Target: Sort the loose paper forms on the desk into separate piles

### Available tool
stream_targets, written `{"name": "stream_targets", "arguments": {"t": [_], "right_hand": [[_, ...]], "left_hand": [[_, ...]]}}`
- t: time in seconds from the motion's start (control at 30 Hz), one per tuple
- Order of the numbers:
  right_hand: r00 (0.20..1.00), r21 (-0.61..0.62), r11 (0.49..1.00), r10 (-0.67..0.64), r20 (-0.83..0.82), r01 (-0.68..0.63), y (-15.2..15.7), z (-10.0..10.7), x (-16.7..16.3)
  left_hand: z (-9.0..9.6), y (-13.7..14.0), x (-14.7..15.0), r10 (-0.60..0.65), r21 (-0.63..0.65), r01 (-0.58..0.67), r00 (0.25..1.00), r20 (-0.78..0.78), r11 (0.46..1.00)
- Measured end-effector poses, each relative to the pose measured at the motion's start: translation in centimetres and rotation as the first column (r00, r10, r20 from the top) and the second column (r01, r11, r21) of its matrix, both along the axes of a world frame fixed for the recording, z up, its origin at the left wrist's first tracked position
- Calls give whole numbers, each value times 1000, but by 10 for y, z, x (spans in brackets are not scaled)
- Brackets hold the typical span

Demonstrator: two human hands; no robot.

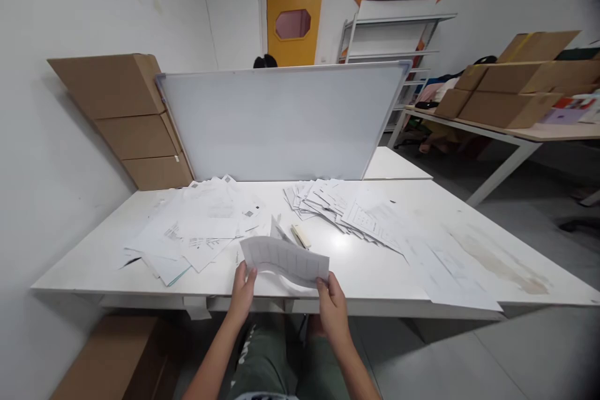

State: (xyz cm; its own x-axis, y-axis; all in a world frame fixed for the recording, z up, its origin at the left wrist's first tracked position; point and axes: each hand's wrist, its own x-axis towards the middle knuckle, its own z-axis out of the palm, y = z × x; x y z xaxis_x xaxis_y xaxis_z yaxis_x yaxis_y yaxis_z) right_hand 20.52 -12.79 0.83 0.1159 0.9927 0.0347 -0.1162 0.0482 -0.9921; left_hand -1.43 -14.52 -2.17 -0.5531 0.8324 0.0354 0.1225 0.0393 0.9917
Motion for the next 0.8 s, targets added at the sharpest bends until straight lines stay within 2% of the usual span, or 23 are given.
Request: {"name": "stream_targets", "arguments": {"t": [0.13, 0.3, 0.47, 0.63, 0.7, 0.8], "right_hand": [[999, 31, 999, 35, -24, -34, -6, -1, 7], [1000, 11, 1000, -7, -8, 7, -4, -6, 14], [1000, -3, 1000, 2, -21, -2, -6, -3, 16], [1000, 0, 1000, 2, -7, -2, -3, 1, 28], [997, 8, 1000, -9, 79, 9, 3, 1, 40], [945, -2, 1000, 15, 327, -16, 18, 1, 63]], "left_hand": [[4, 0, 3, -60, -15, 59, 994, -90, 998], [13, -2, 9, -113, 111, 160, 933, -342, 981], [19, -7, 8, -175, 129, 233, 919, -353, 964], [20, -8, 5, -144, 39, 173, 908, -393, 984], [22, -10, 6, -191, -14, 209, 864, -465, 978], [30, -12, 10, -303, -116, 300, 712, -634, 947]]}}
